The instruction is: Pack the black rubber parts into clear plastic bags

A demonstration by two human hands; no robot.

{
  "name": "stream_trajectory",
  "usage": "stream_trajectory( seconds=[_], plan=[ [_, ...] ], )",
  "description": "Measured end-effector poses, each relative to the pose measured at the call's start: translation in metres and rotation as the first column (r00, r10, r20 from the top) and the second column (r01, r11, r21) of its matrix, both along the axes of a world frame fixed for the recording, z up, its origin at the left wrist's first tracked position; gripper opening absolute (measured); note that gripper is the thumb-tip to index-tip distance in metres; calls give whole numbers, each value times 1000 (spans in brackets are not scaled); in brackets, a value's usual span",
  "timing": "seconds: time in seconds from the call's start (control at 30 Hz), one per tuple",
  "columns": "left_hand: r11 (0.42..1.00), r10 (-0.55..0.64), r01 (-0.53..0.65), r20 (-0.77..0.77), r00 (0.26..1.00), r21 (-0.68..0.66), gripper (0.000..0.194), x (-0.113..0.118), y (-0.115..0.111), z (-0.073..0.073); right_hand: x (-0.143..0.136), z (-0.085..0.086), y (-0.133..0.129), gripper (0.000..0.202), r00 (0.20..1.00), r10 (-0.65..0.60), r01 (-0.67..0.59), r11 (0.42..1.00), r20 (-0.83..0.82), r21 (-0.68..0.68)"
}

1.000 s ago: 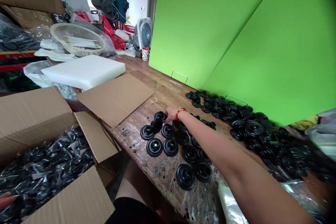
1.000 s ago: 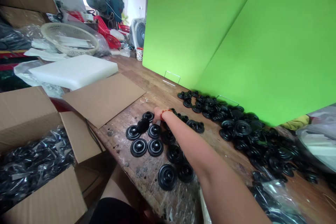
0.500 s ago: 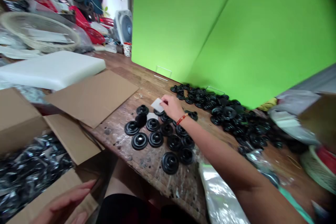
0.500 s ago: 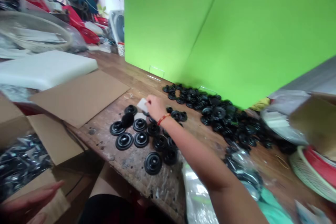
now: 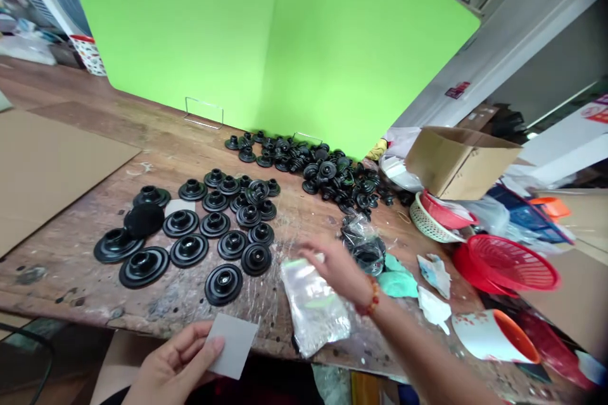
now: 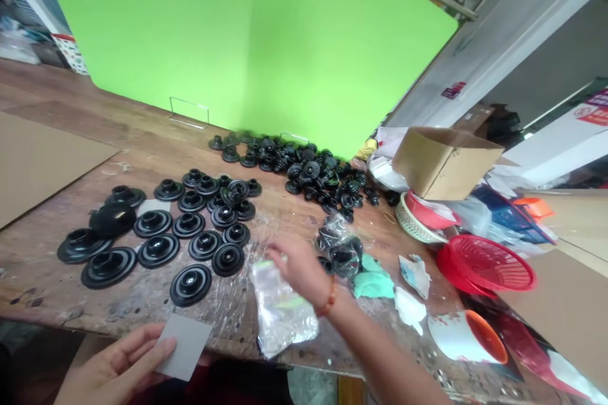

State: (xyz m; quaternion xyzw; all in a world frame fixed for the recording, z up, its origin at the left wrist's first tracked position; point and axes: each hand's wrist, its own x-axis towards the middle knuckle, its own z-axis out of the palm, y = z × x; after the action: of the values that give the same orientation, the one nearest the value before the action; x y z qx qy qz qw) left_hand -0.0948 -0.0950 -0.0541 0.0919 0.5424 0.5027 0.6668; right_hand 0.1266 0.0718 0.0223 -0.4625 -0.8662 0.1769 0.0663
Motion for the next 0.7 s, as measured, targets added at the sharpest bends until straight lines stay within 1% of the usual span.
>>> stream_trajectory(
  seconds=[0.03,0.07,0.1,0.13,0.2,0.27,0.3,0.37,0.4,0.43,0.47,0.5,0.53,0.57,0.6,0.63,0.67,0.7],
  plan=[
    [1000,17,-16,-26,1000,9,33,4,2,4,18,3,17,22,967,-134,93,977,216,192],
    [999,32,-31,-43,999,21,33,9,4,9,35,2,34,21,934,-230,157,952,275,262],
    [999,41,-40,-47,998,30,33,12,5,14,49,0,49,21,909,-286,196,935,302,296],
    [998,50,-49,-40,998,37,33,16,6,18,61,-5,62,22,885,-325,220,923,333,315],
    [997,67,-66,-7,998,40,34,20,6,25,74,-19,78,18,864,-342,243,927,371,287],
    [996,78,-79,36,996,41,36,21,6,30,76,-31,82,12,856,-331,245,936,397,253],
    [996,75,-78,59,995,43,37,20,6,31,74,-35,80,15,857,-329,245,937,398,247],
    [996,63,-68,93,994,54,36,17,6,32,66,-33,72,21,861,-350,251,924,370,289],
    [996,66,-71,94,993,56,35,15,5,33,61,-28,66,23,885,-358,257,908,297,330],
    [995,79,-84,84,993,52,33,14,5,34,55,-22,58,24,923,-344,268,895,171,357],
    [994,100,-103,71,992,47,31,12,5,35,48,-15,50,24,953,-302,283,895,1,344],
    [991,120,-123,61,991,42,29,11,6,36,39,-8,41,23,952,-239,285,919,-191,272],
    [989,138,-140,56,989,37,27,11,6,37,28,-2,31,22,908,-185,252,958,-375,139],
    [987,153,-155,55,987,33,26,11,7,38,16,2,20,22,839,-171,175,984,-516,-42],
    [986,159,-161,61,985,35,25,11,8,39,3,4,10,23,785,-195,66,970,-588,-234],
    [986,161,-164,69,984,39,25,11,8,40,-11,4,-2,23,746,-234,-24,926,-624,-376],
    [985,164,-167,75,984,44,25,12,8,41,-25,1,-14,21,721,-256,-85,890,-644,-448],
    [984,166,-171,80,983,52,25,12,8,42,-38,-3,-26,18,714,-244,-119,882,-657,-456]
  ],
)
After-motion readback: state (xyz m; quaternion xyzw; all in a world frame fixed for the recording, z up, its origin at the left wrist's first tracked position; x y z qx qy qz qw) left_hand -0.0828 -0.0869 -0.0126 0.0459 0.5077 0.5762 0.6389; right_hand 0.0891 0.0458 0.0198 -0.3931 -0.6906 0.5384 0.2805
